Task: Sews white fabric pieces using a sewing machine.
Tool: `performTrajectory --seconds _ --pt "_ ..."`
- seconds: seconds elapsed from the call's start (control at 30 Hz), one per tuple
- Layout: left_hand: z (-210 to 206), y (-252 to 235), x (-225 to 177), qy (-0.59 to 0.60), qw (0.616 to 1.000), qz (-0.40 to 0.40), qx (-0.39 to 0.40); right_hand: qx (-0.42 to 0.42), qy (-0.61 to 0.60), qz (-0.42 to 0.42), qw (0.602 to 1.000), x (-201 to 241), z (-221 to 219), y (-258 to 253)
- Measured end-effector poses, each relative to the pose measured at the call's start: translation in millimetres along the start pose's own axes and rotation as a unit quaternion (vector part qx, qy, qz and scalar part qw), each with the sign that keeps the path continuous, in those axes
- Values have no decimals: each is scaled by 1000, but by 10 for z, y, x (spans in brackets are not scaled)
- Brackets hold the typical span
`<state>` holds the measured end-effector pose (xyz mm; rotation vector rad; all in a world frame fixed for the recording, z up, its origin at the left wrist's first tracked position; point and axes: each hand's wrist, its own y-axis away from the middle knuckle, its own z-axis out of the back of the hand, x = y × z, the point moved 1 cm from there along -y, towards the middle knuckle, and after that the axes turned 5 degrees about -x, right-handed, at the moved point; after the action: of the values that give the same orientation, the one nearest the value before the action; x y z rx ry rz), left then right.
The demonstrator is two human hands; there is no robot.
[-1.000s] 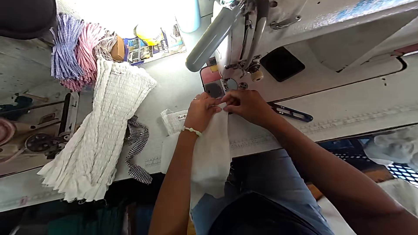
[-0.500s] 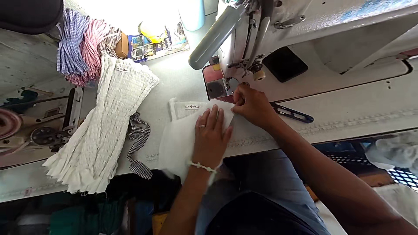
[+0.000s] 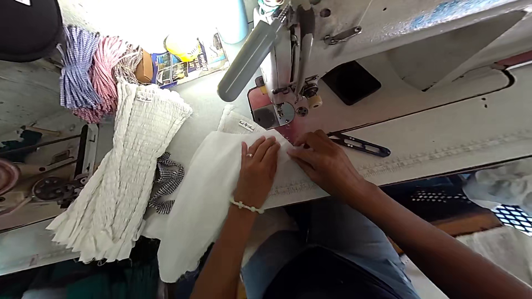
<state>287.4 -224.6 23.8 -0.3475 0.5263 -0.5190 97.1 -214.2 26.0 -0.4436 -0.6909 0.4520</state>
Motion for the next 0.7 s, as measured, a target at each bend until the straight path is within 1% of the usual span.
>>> performTrajectory --seconds 0.03,0.1,0.17,0.27,0.33,0.47,0.7 --pt "35 -51 85 13 999 -36 16 0 11 30 1000 -16 -1 38" --pt "82 -204 251 47 992 -107 50 -4 24 46 999 -3 -28 108" --pt "86 -370 402 75 980 -163 84 -9 35 37 999 28 -58 160" --pt "60 -566 556 80 969 -206 113 -20 49 21 998 30 -97 173" --pt "49 -617 598 70 968 -210 115 -18 53 13 998 20 -113 143" --pt "48 -637 595 55 975 -189 103 -20 70 15 997 -15 -133 23" --pt "43 -678 593 66 977 -175 100 -22 81 22 996 -29 -115 -50"
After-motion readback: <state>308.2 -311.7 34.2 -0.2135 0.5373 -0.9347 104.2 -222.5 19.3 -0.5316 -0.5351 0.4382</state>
